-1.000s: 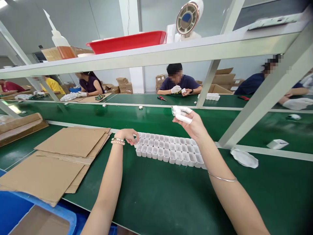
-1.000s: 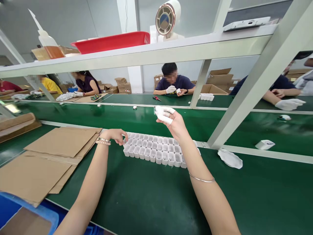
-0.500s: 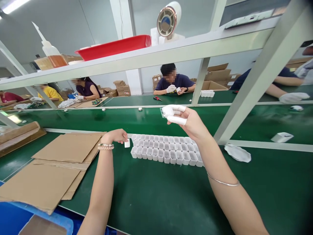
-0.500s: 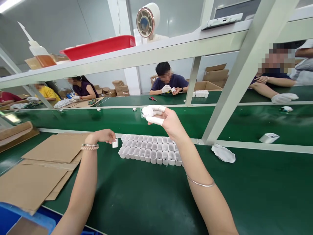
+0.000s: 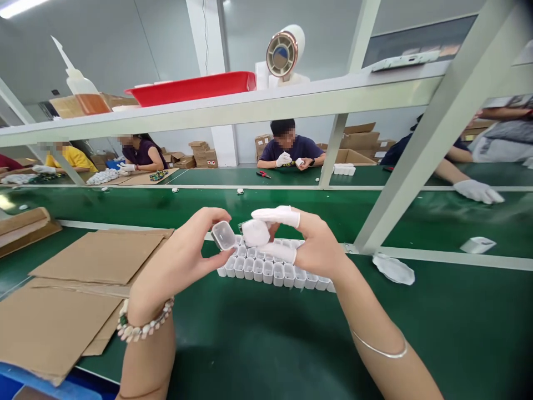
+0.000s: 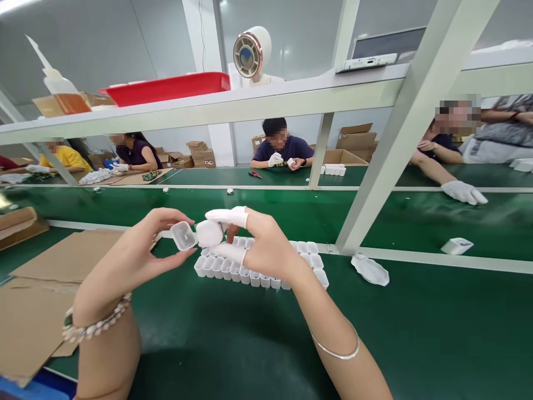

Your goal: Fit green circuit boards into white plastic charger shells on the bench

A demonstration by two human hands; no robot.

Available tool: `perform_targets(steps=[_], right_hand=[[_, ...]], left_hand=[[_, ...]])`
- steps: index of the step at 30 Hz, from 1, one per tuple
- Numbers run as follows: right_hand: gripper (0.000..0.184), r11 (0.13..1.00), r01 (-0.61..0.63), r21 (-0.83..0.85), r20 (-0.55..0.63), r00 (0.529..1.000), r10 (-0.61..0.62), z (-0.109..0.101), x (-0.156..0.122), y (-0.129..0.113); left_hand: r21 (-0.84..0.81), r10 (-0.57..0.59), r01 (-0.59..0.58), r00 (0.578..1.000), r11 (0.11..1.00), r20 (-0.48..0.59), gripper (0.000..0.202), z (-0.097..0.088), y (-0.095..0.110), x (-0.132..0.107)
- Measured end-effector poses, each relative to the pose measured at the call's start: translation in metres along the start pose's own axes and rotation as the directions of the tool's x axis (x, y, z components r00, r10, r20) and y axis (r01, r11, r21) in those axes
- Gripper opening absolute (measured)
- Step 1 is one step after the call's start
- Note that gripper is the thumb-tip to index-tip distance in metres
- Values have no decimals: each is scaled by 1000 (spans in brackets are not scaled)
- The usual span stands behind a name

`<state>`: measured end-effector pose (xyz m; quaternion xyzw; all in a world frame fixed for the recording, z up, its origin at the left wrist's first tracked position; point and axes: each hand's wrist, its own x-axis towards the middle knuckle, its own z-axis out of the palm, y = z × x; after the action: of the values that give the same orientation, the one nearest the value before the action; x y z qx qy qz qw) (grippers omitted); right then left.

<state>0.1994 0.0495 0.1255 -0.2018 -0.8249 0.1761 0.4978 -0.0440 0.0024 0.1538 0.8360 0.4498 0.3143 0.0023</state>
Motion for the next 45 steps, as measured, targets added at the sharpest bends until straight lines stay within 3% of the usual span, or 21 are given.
perform_targets(steps=[3, 6, 13, 27, 35, 42, 45], right_hand=[[43, 986, 134, -96, 23, 991, -132, 4, -1, -4], [44, 973, 177, -150, 18, 984, -176, 7, -1, -4], [46, 964, 171, -206, 18, 985, -171, 10, -3, -4], [48, 941, 145, -307, -18, 987, -158, 15, -7, -10], [51, 882, 230, -412, -31, 963, -266, 16, -7, -18], [41, 901, 154, -406, -61, 979, -195, 16, -6, -22], [31, 878, 235, -417, -113, 945, -307, 16, -4, -21]], left_hand=[[71, 77, -78, 997, 994, 16, 61, 0, 8, -7], [111, 124, -125, 992, 986, 16, 72, -2, 13, -11], [164, 183, -173, 982, 971, -52, 70, -2, 14, -11], [269, 242, -218, 969, 938, -56, 60, -4, 19, -12], [312, 297, -263, 953, 913, -65, 59, -2, 21, -11], [333, 299, -251, 949, 909, -100, 59, -2, 24, -11], [316, 300, -247, 945, 916, -129, 57, -3, 26, -13]])
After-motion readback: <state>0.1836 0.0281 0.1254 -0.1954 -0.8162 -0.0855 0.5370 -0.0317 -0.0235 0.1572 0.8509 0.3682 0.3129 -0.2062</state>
